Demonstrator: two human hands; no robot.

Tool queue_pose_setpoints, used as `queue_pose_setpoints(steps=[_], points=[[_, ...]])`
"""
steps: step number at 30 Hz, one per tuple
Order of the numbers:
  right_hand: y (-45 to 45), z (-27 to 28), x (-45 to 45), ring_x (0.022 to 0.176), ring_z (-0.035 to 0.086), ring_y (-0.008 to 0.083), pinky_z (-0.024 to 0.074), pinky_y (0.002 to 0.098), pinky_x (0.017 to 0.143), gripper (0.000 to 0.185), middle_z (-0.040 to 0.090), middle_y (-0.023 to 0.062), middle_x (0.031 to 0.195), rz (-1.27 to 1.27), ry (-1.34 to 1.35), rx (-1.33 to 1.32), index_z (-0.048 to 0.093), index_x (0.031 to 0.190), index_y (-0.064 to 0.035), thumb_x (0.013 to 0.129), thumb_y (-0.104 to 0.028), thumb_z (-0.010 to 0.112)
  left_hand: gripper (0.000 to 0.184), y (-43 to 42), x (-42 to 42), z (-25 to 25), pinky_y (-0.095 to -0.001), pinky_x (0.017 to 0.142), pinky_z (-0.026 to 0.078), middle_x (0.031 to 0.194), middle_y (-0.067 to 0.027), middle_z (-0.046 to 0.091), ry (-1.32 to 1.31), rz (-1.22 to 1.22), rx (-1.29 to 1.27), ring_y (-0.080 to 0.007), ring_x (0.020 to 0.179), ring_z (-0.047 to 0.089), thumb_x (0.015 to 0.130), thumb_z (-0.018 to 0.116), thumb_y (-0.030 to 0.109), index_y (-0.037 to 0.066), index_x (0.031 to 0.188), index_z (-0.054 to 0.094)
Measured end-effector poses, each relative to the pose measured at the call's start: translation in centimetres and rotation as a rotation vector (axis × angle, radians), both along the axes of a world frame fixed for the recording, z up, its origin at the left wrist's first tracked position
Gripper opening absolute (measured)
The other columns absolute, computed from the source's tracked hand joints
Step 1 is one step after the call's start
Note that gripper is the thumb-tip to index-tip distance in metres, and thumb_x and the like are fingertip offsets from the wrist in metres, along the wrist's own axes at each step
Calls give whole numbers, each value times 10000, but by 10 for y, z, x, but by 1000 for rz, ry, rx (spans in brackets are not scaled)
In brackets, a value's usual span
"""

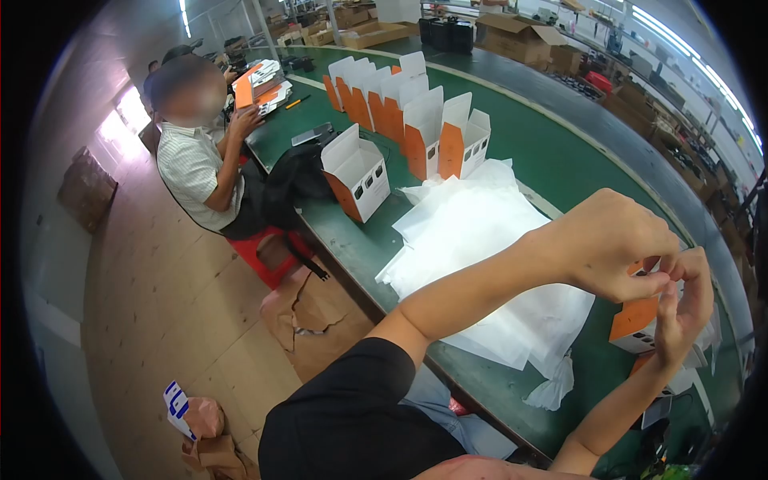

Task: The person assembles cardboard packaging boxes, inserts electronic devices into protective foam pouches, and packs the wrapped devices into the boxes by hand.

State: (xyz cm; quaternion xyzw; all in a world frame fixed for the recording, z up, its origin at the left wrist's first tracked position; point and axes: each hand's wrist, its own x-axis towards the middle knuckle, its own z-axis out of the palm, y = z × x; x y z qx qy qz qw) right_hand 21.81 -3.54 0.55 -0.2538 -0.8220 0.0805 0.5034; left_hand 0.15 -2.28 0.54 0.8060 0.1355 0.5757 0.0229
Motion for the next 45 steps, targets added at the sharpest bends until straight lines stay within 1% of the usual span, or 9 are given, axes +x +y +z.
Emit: queue_pose_setpoints(steps=[13, 20, 25, 29, 35, 38, 41, 44, 45], points=[[1, 0, -3, 799, 499, 178, 398, 309, 750, 222, 504, 59, 850, -5, -6, 39, 541, 886, 1, 881, -197, 642, 110, 0, 3, -2, -349, 591, 515, 718, 2, 680, 18, 15, 9, -203, 672, 699, 812, 772, 184, 122, 817, 681], [0, -1, -4, 786, 498, 182, 393, 314, 728, 206, 495, 62, 830, 9, -2, 49, 537, 869, -3, 859, -181, 639, 101, -2, 2, 0, -343, 595, 516, 722, 1, 682, 25, -19, -25, -198, 681, 704, 815, 760, 179, 118, 815, 679], [-1, 1, -5, 783, 502, 182, 390, 317, 721, 202, 507, 69, 837, 11, 2, 70, 541, 871, 2, 861, -173, 641, 102, -4, 2, 1, -339, 596, 517, 724, 0, 682, 23, -22, -47, -198, 685, 706, 819, 762, 185, 121, 819, 683], [0, 0, -4, 771, 505, 185, 390, 321, 715, 205, 516, 74, 833, -15, -11, 81, 544, 872, 8, 868, -174, 639, 105, -1, 1, 2, -334, 606, 522, 731, 3, 680, 41, -3, -13, -193, 691, 709, 820, 771, 191, 128, 827, 687], [2, 1, -2, 749, 499, 183, 386, 317, 706, 212, 525, 71, 818, 25, -37, 132, 544, 864, 8, 867, -184, 634, 110, -2, 2, 0, -333, 620, 521, 745, 6, 678, 48, -17, -38, -189, 703, 709, 821, 776, 196, 131, 839, 689], [1, 0, -3, 745, 499, 185, 388, 321, 706, 209, 526, 72, 818, 48, -9, 90, 545, 859, 5, 864, -185, 633, 110, -1, 3, 0, -330, 616, 516, 750, 8, 678, 58, -25, -33, -188, 698, 704, 819, 774, 193, 131, 838, 686], [1, 2, -2, 762, 504, 191, 396, 327, 706, 193, 528, 75, 824, 71, -19, 114, 547, 863, 1, 869, -178, 621, 111, -2, 2, 0, -328, 613, 512, 749, 9, 675, 64, -21, -21, -186, 691, 699, 818, 773, 189, 133, 833, 679], [2, 1, -3, 796, 512, 184, 407, 323, 734, 150, 536, 77, 860, 62, -6, 177, 558, 941, -1, 862, -120, 605, 115, -1, 1, 0, -327, 612, 511, 745, 11, 673, 54, -30, -12, -186, 688, 695, 816, 774, 188, 134, 828, 673], [1, 0, -4, 805, 515, 180, 410, 321, 747, 160, 539, 78, 874, 79, 37, 130, 556, 977, -2, 858, -99, 600, 116, 0, -1, 0, -327, 612, 511, 744, 11, 672, 56, -26, -12, -186, 687, 695, 815, 774, 186, 134, 827, 671]])
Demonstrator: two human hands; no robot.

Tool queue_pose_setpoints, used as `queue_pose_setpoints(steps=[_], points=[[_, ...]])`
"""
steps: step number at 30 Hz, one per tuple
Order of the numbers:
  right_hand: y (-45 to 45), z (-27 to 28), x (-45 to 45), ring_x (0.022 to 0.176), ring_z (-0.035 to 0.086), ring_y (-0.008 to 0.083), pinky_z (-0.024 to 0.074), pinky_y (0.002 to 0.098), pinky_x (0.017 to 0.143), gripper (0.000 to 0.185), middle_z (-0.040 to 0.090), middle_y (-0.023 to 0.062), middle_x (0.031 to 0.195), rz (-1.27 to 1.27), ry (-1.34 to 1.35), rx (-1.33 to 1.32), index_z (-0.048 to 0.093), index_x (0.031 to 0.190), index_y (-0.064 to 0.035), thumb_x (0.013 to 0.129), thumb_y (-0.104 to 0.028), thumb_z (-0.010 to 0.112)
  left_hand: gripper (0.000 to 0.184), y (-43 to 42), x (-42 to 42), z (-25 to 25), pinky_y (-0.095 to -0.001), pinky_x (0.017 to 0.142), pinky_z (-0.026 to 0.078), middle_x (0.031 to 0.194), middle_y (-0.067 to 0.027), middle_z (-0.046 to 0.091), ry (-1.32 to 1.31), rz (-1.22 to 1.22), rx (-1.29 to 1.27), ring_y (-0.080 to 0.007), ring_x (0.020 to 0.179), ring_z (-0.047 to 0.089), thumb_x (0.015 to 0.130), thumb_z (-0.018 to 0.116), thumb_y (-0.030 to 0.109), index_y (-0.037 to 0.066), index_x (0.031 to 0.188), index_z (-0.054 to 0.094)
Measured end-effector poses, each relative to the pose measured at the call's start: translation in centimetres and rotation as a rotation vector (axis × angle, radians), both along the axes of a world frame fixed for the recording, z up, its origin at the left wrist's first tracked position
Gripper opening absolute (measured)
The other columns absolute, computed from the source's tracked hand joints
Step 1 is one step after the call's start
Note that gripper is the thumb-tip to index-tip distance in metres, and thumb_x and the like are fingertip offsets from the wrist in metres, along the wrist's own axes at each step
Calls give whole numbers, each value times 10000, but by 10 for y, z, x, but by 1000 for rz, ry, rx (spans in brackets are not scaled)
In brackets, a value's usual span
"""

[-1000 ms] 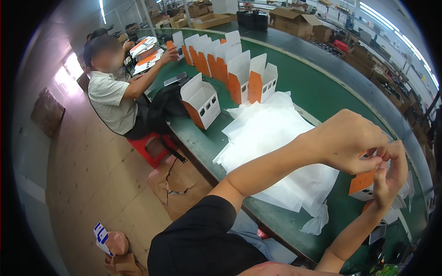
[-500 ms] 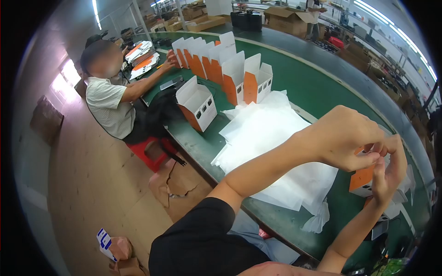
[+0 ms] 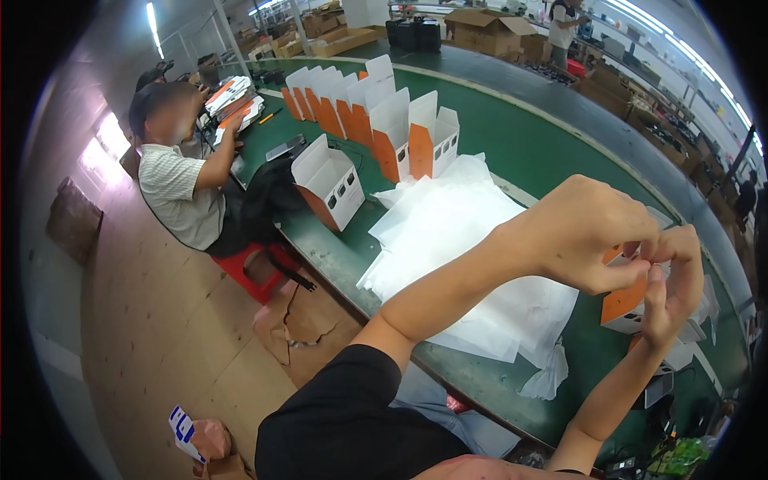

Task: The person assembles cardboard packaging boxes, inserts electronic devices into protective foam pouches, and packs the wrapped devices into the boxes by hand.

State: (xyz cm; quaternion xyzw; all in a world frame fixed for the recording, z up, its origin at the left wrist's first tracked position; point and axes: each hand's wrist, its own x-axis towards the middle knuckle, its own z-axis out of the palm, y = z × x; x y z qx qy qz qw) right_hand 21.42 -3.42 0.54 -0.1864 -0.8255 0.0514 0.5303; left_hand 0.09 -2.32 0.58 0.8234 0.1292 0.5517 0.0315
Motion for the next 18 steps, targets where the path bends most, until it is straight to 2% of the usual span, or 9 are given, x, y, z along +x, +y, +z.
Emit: queue_pose_setpoints(steps=[2, 5, 14, 18], points=[[-4, -3, -3, 823, 521, 173, 415, 317, 772, 210, 543, 81, 902, 42, 80, -95, 552, 1049, -4, 850, -58, 591, 116, 1, 0, 0, -328, 613, 511, 742, 11, 671, 0, -5, 0, -188, 686, 695, 812, 774, 184, 134, 825, 670], [-2, -4, 2, 830, 525, 165, 417, 313, 797, 288, 545, 81, 922, 90, 62, -126, 537, 1119, -6, 835, -15, 585, 115, 1, 1, -1, -330, 615, 514, 740, 10, 669, -4, -15, -1, -193, 686, 694, 806, 774, 180, 134, 825, 671], [-3, -7, -3, 831, 557, 170, 463, 318, 829, 361, 561, 87, 923, 171, 126, -134, 523, 1113, -18, 769, 92, 527, 104, 2, 2, -1, -328, 626, 521, 752, 4, 677, 32, 12, 8, -197, 689, 694, 795, 771, 173, 133, 847, 691], [-3, -9, -3, 834, 560, 169, 469, 319, 850, 369, 564, 87, 920, 145, 134, -143, 520, 1109, -22, 758, 93, 518, 95, 2, 1, 0, -321, 628, 522, 762, 4, 686, 35, 10, 1, -194, 686, 691, 800, 772, 161, 132, 847, 694]])
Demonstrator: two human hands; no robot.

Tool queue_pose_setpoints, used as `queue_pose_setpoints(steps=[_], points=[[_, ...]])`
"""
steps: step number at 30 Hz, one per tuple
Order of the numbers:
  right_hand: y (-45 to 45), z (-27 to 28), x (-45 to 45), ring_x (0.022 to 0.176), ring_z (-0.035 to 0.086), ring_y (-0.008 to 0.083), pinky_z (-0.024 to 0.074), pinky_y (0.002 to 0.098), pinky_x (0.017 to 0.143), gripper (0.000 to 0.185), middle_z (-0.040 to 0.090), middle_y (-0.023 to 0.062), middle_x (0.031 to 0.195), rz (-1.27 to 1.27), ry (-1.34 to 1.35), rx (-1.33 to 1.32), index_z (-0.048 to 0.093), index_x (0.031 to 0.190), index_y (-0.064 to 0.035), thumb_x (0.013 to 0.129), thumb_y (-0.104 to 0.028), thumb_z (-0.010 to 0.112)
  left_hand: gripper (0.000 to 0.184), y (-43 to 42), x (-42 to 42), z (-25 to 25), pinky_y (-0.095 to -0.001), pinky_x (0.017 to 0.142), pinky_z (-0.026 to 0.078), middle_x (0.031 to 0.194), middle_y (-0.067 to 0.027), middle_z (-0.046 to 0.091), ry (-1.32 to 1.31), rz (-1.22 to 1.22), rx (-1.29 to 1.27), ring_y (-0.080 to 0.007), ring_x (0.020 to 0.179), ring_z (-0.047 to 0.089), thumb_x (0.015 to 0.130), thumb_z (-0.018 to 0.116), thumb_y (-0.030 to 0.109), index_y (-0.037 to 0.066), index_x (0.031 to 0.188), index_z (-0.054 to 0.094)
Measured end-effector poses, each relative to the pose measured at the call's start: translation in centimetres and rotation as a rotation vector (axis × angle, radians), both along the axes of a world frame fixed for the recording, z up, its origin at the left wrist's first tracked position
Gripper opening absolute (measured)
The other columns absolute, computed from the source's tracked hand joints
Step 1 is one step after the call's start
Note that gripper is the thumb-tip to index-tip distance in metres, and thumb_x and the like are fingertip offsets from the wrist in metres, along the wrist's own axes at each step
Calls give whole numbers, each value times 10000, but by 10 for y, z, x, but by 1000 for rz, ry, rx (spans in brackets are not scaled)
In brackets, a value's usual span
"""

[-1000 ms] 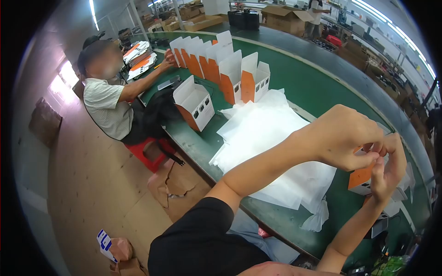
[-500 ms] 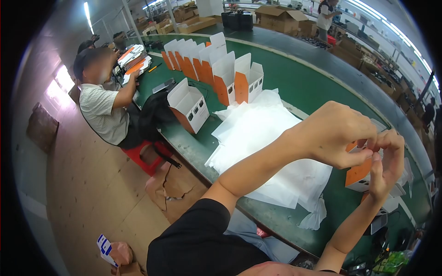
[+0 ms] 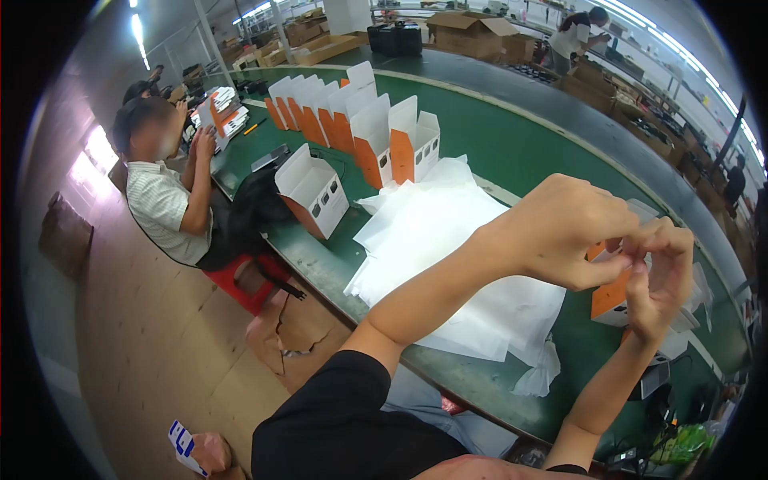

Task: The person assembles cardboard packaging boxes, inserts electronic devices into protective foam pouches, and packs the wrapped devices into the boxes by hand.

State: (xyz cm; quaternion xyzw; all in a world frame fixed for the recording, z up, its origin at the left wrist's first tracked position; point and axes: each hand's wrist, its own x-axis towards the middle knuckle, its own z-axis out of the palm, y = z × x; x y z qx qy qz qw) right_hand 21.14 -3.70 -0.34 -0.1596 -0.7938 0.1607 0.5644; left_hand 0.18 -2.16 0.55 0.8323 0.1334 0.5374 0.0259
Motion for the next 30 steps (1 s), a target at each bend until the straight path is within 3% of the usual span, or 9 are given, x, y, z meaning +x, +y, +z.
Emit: queue_pose_setpoints(steps=[11, 17, 26, 30], points=[[-6, 8, 4, 808, 556, 175, 447, 304, 772, 343, 569, 86, 917, 25, -52, 26, 539, 1084, -19, 747, -15, 602, 132, -4, -1, 2, -303, 631, 528, 788, -8, 709, -15, -96, -49, -180, 686, 699, 815, 820, 167, 119, 860, 706], [-5, 5, 2, 774, 546, 170, 449, 291, 715, 399, 564, 82, 895, 28, -44, 4, 533, 1087, -15, 690, 24, 560, 137, -3, -2, 2, -297, 635, 530, 778, -1, 703, 17, -70, -41, -177, 692, 701, 812, 820, 179, 116, 858, 707], [1, -2, 3, 801, 519, 163, 433, 315, 815, 434, 534, 64, 895, -1, -41, 5, 537, 1097, -20, 666, 31, 556, 132, -3, -4, 2, -303, 641, 536, 771, -6, 699, 28, -30, -26, -188, 694, 700, 807, 811, 177, 110, 857, 709], [-2, 3, 3, 802, 537, 167, 448, 308, 797, 434, 537, 66, 914, -16, -51, -4, 558, 1116, -9, 683, 24, 573, 141, -3, -2, 2, -305, 643, 538, 778, -14, 702, 3, -63, -40, -191, 696, 701, 806, 824, 176, 106, 867, 717]])
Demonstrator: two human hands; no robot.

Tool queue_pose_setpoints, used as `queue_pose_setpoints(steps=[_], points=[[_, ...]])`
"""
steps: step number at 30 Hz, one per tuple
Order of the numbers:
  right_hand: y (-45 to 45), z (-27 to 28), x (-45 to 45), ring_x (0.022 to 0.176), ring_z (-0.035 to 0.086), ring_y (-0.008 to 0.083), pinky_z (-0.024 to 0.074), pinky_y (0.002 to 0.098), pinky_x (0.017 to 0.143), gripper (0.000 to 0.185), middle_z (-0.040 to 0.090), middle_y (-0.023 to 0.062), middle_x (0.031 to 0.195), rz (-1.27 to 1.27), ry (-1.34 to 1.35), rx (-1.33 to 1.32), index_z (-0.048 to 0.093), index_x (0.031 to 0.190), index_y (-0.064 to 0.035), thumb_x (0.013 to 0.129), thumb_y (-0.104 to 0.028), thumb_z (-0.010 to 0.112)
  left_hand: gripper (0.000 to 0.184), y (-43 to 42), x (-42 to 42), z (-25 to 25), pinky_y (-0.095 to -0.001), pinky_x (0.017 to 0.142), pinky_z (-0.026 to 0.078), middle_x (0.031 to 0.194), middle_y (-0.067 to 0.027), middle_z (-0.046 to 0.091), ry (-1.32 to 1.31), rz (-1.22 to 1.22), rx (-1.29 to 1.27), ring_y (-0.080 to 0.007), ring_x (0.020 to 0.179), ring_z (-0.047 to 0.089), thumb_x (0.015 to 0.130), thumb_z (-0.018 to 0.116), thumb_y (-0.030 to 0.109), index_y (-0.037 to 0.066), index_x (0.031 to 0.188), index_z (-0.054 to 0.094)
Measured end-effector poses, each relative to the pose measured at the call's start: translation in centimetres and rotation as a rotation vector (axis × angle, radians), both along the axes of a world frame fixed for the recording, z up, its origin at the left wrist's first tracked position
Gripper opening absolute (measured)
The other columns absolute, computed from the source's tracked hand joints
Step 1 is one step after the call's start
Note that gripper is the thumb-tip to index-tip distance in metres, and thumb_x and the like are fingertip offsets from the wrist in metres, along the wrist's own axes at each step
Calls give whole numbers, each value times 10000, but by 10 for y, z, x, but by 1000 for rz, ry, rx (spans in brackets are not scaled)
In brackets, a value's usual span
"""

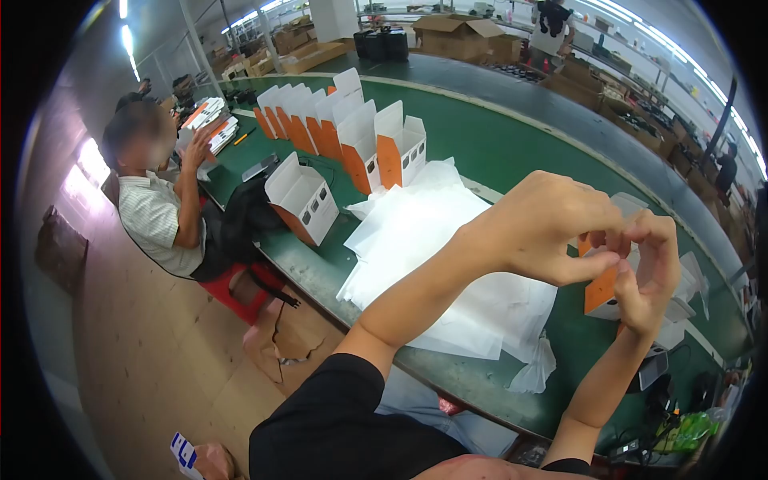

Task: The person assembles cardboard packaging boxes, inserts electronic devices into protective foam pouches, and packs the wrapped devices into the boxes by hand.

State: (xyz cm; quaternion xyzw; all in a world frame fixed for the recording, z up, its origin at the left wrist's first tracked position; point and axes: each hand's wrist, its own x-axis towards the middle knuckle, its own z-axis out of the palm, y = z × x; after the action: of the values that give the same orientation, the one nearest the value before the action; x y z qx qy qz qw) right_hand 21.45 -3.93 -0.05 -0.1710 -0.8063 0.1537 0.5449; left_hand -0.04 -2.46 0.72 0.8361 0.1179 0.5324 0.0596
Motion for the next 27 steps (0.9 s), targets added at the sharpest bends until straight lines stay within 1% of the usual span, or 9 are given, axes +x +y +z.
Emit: queue_pose_setpoints(steps=[8, 17, 27], points=[[-2, 1, 2, 790, 550, 159, 457, 299, 771, 443, 535, 66, 918, 27, -10, -18, 575, 1123, -15, 681, 15, 587, 150, -1, -2, 2, -302, 636, 537, 784, -24, 708, 3, -31, -19, -195, 698, 706, 802, 833, 162, 99, 885, 725], [1, 1, -1, 782, 540, 145, 446, 289, 785, 420, 542, 52, 898, 1, -15, -32, 518, 1085, -42, 674, 34, 564, 150, 2, -2, 0, -306, 610, 522, 765, -26, 702, 24, 28, 26, -200, 681, 702, 792, 830, 158, 100, 869, 715], [2, 1, -3, 789, 557, 156, 466, 296, 803, 422, 550, 58, 882, -31, -36, 22, 518, 1081, -34, 680, 99, 537, 119, 1, -3, 1, -303, 616, 525, 768, -15, 703, 37, 60, 28, -186, 682, 701, 799, 813, 131, 109, 862, 714]])
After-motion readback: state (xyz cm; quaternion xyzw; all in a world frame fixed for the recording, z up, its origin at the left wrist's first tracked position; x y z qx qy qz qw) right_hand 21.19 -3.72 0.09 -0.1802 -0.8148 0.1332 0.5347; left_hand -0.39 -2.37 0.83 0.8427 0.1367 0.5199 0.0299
